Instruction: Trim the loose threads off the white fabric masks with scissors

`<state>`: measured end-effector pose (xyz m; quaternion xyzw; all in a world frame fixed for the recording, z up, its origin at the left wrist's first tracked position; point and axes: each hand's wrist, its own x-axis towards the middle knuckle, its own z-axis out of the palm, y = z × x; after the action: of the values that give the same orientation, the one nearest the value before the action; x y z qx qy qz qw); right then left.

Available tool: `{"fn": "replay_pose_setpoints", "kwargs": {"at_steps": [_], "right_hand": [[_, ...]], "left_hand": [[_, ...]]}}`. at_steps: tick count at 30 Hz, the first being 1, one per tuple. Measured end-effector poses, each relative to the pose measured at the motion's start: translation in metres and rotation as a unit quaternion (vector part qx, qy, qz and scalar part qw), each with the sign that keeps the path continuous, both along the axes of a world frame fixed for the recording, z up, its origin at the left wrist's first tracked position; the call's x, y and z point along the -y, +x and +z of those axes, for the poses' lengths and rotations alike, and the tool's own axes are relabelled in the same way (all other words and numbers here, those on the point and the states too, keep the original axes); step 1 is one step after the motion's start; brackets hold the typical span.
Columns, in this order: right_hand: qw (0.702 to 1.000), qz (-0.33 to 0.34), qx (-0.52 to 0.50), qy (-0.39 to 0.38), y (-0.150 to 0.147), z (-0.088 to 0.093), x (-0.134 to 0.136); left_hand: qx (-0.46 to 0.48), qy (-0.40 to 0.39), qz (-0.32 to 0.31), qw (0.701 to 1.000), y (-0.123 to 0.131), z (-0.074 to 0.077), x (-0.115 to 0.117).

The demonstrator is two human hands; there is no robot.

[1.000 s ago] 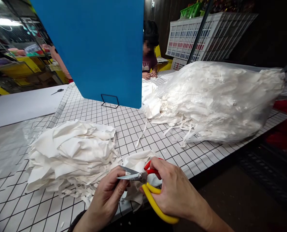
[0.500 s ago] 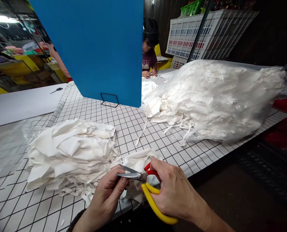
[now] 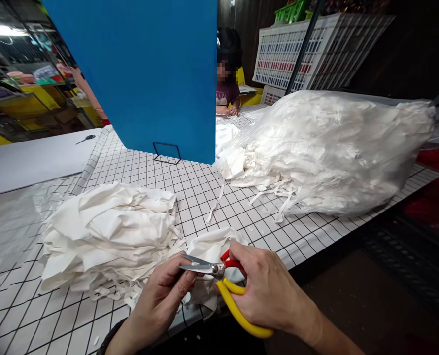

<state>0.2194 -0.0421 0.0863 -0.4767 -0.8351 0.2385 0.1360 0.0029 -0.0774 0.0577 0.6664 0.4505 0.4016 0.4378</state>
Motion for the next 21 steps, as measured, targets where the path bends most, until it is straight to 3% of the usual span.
{"fn": "replay_pose_setpoints", "kwargs": {"at_steps": [8, 21], "right_hand": [[0.999, -0.003, -0.013, -0.033, -0.002, -0.001, 0.000], [0.999, -0.006, -0.022, -0.029, -0.001, -0.011, 0.003]], "left_hand": [[-0.031, 0.004, -0.010, 0.999, -0.003, 0.007, -0.002], [-0.003, -0.018, -0.027, 0.999, -0.003, 0.005, -0.002]]}}
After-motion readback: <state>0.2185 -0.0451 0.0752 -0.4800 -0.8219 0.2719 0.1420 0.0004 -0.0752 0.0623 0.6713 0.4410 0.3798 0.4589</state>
